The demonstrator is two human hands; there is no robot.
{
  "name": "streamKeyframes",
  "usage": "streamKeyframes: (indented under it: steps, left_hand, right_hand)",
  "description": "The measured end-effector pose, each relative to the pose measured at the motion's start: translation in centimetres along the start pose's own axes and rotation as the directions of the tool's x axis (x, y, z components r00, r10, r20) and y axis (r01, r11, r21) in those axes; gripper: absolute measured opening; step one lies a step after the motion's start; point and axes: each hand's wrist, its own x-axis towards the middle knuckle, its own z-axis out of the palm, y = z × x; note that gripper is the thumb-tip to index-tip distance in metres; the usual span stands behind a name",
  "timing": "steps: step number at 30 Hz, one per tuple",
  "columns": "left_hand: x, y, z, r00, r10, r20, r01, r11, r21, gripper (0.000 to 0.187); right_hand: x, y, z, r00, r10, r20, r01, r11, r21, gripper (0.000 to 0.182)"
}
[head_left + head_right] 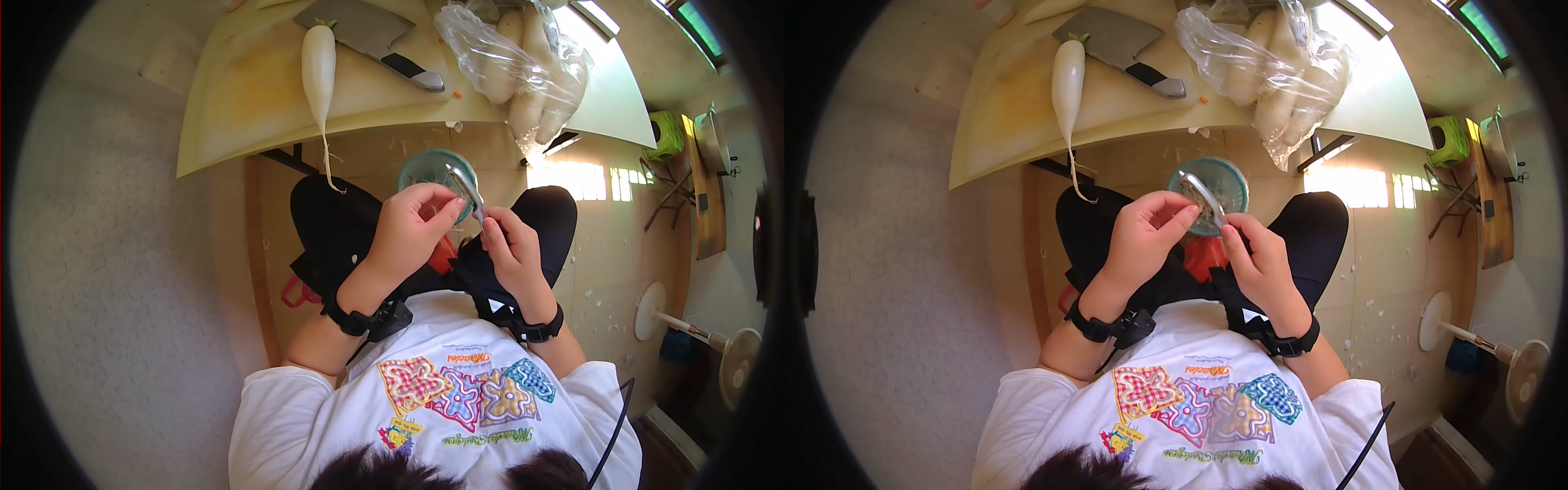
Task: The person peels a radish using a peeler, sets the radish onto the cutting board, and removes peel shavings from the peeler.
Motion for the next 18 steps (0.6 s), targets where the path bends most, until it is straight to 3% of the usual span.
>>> streamKeyframes:
  steps: [6,9,18]
  left_hand:
    - [-0.3,1.2,-0.1,0.998,0.003,0.068,-0.016,0.983,0.181,0.014]
    - [-0.1,0.2,0.2,0.999,0.023,0.046,-0.026,0.998,0.065,0.013]
    - [0.1,-0.6,-0.2,1.0,0.0,-0.007,0.0,0.999,0.046,0.013]
  right_hand:
    - [-0.1,0.2,0.1,1.0,-0.018,0.001,0.018,1.0,-0.004,0.014]
    - [-0.1,0.0,0.0,1.0,-0.012,0.014,0.012,1.0,-0.003,0.014]
    - [-0.3,0.4,-0.2,0.999,0.032,-0.002,-0.032,0.996,0.087,0.015]
